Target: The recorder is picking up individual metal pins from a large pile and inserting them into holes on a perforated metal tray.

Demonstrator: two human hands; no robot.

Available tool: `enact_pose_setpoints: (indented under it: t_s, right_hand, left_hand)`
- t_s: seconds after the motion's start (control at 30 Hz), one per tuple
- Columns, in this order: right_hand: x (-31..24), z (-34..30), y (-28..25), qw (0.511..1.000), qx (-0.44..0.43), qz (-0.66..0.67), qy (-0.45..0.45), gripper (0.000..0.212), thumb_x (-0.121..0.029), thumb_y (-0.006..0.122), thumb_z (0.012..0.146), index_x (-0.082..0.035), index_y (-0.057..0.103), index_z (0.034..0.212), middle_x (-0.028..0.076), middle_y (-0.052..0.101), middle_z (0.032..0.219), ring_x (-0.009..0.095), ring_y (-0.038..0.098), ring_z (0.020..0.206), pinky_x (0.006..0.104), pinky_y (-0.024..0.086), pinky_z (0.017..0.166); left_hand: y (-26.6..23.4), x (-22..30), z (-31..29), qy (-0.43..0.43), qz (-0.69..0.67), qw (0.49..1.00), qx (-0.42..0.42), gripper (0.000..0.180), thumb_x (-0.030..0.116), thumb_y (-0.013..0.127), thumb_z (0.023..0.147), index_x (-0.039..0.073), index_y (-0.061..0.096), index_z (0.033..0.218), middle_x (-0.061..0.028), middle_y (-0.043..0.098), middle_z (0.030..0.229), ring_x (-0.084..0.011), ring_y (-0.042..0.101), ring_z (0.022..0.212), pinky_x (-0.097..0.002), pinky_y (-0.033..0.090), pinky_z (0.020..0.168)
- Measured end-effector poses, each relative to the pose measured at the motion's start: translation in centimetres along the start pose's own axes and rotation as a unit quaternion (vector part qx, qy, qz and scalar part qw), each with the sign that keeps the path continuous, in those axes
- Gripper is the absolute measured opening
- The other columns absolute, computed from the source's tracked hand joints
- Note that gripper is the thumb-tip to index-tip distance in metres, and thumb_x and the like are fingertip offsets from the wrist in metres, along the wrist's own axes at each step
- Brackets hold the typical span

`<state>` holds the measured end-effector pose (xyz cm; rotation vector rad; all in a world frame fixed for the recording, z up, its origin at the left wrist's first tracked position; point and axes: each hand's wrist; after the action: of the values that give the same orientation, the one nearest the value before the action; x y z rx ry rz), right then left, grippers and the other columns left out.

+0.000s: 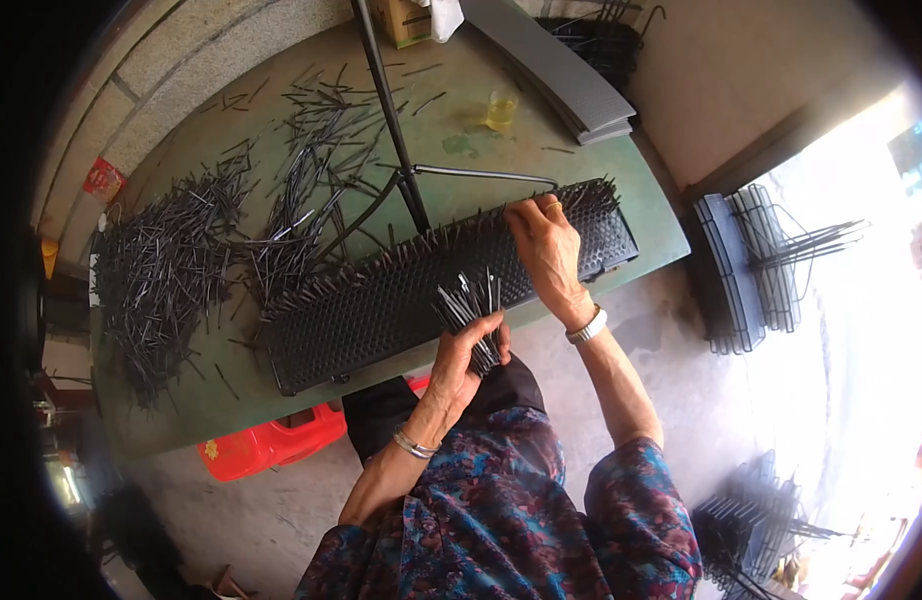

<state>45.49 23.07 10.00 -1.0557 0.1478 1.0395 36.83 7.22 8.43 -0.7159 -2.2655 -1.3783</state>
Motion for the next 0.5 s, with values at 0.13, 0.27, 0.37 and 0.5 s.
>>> enact_pose_setpoints:
  t_s: [0.13,0.27,0.37,0.5]
  right_hand:
    - [0.3,-0.3,-0.3,0.999,0.041,-0.009,0.001,0.010,-0.013,0.068,0.086,-0.007,0.070,0.094,0.008,0.057,0.081,0.023,0.060,0.068,0.0332,0.048,0.062]
    - [0.4,-0.6,-0.8,0.999,0.020,-0.044,0.018,0.016,-0.017,0.069,0.087,-0.006,0.071,0.098,0.008,0.057,0.081,0.024,0.060,0.069,0.0339,0.048,0.062]
    - [-1.2,-0.6,-1.6,0.998,-0.006,-0.036,0.051,0.022,-0.021,0.068,0.088,-0.004,0.070,0.101,0.009,0.058,0.081,0.024,0.060,0.069,0.0343,0.047,0.063]
    - [-0.8,-0.8,-4.5,0.971,-0.188,0.093,0.116,0.034,-0.033,0.064,0.093,0.000,0.067,0.102,0.008,0.060,0.078,0.015,0.059,0.072,0.0302,0.047,0.065]
  left_hand:
    - [0.5,0.1,-0.1,0.000,-0.002,1.000,0.002,0.014,0.016,0.064,0.088,0.002,0.060,0.087,-0.0045,0.059,0.068,-0.0137,0.056,0.059,-0.0280,0.047,0.054]
    - [0.6,0.2,-0.1,0.010,0.005,1.000,-0.004,0.015,0.015,0.063,0.088,0.000,0.060,0.087,-0.0052,0.059,0.068,-0.0144,0.056,0.058,-0.0287,0.047,0.055]
    - [0.5,0.3,0.3,0.020,0.014,1.000,-0.009,0.014,0.013,0.062,0.087,-0.001,0.060,0.087,-0.0060,0.060,0.068,-0.0150,0.057,0.059,-0.0292,0.047,0.056]
    - [0.5,0.2,0.4,0.008,0.003,1.000,0.016,0.011,0.011,0.066,0.083,0.000,0.062,0.082,-0.0053,0.062,0.067,-0.0136,0.057,0.054,-0.0274,0.046,0.051]
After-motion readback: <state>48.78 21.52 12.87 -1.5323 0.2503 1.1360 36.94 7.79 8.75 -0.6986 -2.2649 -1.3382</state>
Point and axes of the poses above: each hand's wrist, its own z-axis towards the middle knuckle, its own y-axis out of the palm, x = y × z
